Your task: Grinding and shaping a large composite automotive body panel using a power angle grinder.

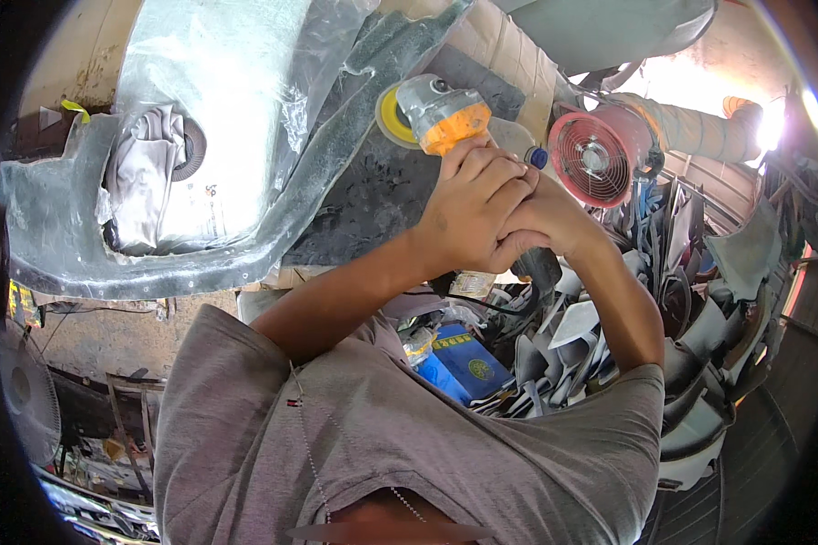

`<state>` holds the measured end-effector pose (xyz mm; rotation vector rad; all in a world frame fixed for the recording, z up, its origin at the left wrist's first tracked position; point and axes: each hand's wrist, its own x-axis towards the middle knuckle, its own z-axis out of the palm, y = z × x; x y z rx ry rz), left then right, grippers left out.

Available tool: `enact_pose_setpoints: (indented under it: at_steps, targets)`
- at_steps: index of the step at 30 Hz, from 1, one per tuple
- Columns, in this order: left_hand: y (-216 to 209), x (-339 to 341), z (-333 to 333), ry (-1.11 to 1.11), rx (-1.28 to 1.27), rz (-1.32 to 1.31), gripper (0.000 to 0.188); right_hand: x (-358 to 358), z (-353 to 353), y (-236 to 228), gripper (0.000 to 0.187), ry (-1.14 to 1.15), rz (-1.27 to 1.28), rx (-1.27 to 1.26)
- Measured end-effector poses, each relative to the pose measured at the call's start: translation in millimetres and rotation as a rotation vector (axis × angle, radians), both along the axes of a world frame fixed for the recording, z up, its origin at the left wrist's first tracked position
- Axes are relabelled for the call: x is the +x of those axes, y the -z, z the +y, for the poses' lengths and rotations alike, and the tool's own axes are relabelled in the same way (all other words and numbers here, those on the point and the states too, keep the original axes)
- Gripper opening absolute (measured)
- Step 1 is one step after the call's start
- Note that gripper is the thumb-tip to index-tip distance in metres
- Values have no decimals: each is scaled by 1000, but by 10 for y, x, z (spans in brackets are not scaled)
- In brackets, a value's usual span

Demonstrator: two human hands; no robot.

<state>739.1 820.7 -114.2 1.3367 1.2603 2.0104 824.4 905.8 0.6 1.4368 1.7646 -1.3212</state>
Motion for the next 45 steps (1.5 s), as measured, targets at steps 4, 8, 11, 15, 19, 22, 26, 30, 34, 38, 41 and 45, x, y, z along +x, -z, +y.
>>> enact_pose_setpoints:
  at_steps: [4,8,11,15,19,22,26,30,34,38,41,45]
  targets:
    - [27,1,145,-24,12,-15,56,45,115,89,39,184,107,-9]
    - [89,10,280,-20,33,-29,55,87,192,106,38,131,203,17]
    - [161,-7,371,-6,45,-19,54,24,292,193,36,401,212,-107]
    - [225,-15,495,22,67,-20,53,-23,335,170,31,320,180,42]
    - [308,40,647,31,82,-25,53,146,496,248,26,424,184,-9]
    - [417,95,688,62,76,-19,55,105,517,303,24,503,61,18]
    - [360,140,635,82,57,38,57,-18,402,236,21,324,77,227]
    - [70,52,624,71,22,-90,59,249,693,49,30,-702,445,456]
    - [178,70,694,31,-63,-92,58,6,641,178,36,299,253,169]
    - [264,28,760,39,-68,-165,52,-133,730,257,33,528,189,80]
    - [333,5,861,16,-43,-194,47,-115,870,354,30,424,219,74]
    - [427,-19,1046,0,-2,-231,44,-232,983,396,28,561,159,80]
